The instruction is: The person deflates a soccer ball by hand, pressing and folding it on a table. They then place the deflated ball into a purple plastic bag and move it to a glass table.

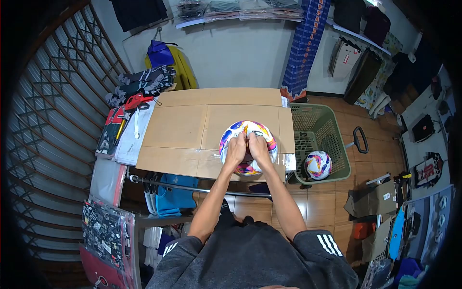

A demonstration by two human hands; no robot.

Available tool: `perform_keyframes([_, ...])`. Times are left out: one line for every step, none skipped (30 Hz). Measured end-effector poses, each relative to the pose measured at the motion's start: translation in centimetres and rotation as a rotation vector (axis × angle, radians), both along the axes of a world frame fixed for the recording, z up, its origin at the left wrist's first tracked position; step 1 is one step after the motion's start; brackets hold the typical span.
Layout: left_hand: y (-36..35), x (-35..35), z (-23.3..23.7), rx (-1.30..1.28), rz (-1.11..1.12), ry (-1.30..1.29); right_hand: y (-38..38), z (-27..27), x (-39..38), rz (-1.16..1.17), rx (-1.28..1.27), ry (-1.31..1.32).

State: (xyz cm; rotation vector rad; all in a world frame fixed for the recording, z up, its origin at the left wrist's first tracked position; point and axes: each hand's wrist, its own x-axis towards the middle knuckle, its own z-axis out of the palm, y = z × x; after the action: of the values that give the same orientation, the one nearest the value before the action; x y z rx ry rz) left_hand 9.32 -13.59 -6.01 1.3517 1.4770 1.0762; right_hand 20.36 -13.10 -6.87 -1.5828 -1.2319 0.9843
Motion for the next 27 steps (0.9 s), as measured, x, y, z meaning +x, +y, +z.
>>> perform_keyframes([0.1, 0.5, -0.7, 0.197, 0.048, 0.078, -0.3, 0.3, -0.3, -0.024, 0.116, -0.087])
perform_keyframes([0.2, 0.4, -1.4, 0.185, 0.047, 0.136, -0.2, 0.2, -0.2, -0.005, 0.082, -0.108])
perform_keyframes([0.0, 0.2, -1.5, 0.17, 0.046, 0.193, -0.2, 0.1, -0.1, 0.014, 0.045, -0.129])
perform_keyframes([-0.1, 0.0, -1.4, 0.192, 0.009, 0.203, -0.1, -0.1, -0.1, 0.015, 0.066, -0.144])
perform_keyframes([-0.4, -0.3, -1.5, 0.209, -0.029, 0.214, -0.4, -0.4, -0.1, 0.016, 0.081, -0.159])
perform_keyframes([-0.4, -0.4, -1.7, 0.227, -0.067, 0.222, -0.6, -0.4, 0.0, 0.018, 0.098, -0.175])
perform_keyframes([-0.1, -0.4, -1.9, 0.245, -0.062, 0.246, -0.5, -0.3, 0.0, 0.004, 0.104, -0.199])
perform_keyframes([-0.1, -0.4, -2.2, 0.258, -0.058, 0.27, -0.7, -0.3, -0.1, -0.01, 0.106, -0.222])
perform_keyframes([-0.2, -0.4, -2.0, 0.27, -0.055, 0.295, -0.9, -0.5, -0.2, -0.024, 0.106, -0.244])
perform_keyframes([-0.2, -0.4, -1.8, 0.234, -0.05, 0.319, -0.9, -1.0, -0.2, -0.033, 0.164, -0.264])
perform_keyframes([0.0, -0.5, -1.3, 0.216, -0.072, 0.325, -0.7, -1.1, -0.3, -0.04, 0.168, -0.282])
perform_keyframes([-0.1, -0.5, -0.8, 0.192, -0.098, 0.329, -0.8, -0.8, -0.4, -0.049, 0.166, -0.301])
perform_keyframes([-0.4, -0.6, -0.8, 0.163, -0.125, 0.334, -1.3, -0.4, -0.4, -0.057, 0.159, -0.32])
perform_keyframes([-0.3, -0.7, -1.2, 0.156, -0.157, 0.368, -1.7, 0.4, -0.5, -0.055, 0.161, -0.335])
perform_keyframes([-0.2, -1.0, -1.4, 0.19, -0.207, 0.369, -1.8, 0.8, -0.6, -0.038, 0.14, -0.374])
perform_keyframes([-0.3, -1.2, -1.5, 0.22, -0.252, 0.371, -2.1, 1.0, -0.5, -0.015, 0.118, -0.413])
perform_keyframes([-0.2, -1.5, -1.6, 0.252, -0.295, 0.37, -2.2, 1.3, -0.5, 0.009, 0.099, -0.453])
perform_keyframes([-0.1, -1.7, -1.5, 0.193, -0.333, 0.389, -2.2, 1.9, -0.6, 0.017, 0.105, -0.474])
perform_keyframes([0.1, -1.6, -1.1, 0.212, -0.355, 0.4, -2.1, 2.1, -0.6, 0.015, 0.083, -0.474])
perform_keyframes([0.3, -1.7, -1.1, 0.192, -0.373, 0.381, -2.0, 2.2, -0.6, 0.01, 0.059, -0.473])
perform_keyframes([0.6, -1.7, -1.1, 0.176, -0.393, 0.362, -1.7, 2.2, -0.5, 0.002, 0.039, -0.473])
perform_keyframes([0.7, -1.7, -1.0, 0.163, -0.406, 0.364, -1.4, 1.4, -0.4, 0.005, 0.021, -0.454])
perform_keyframes([0.9, -1.8, -0.8, 0.152, -0.417, 0.367, -1.2, 1.3, -0.3, 0.004, 0.002, -0.452])
perform_keyframes([1.1, -1.8, -0.7, 0.141, -0.427, 0.372, -1.0, 1.5, -0.3, 0.005, -0.017, -0.45])
perform_keyframes([1.3, -1.9, -0.5, 0.137, -0.427, 0.349, -0.9, 1.8, -0.4, 0.008, -0.036, -0.445])
perform_keyframes([1.5, -1.8, -0.4, 0.132, -0.423, 0.325, -0.7, 2.3, -0.6, -0.001, -0.038, -0.436])
perform_keyframes([1.5, -1.8, -0.5, 0.123, -0.417, 0.303, -0.6, 2.0, -0.7, -0.007, -0.035, -0.433])
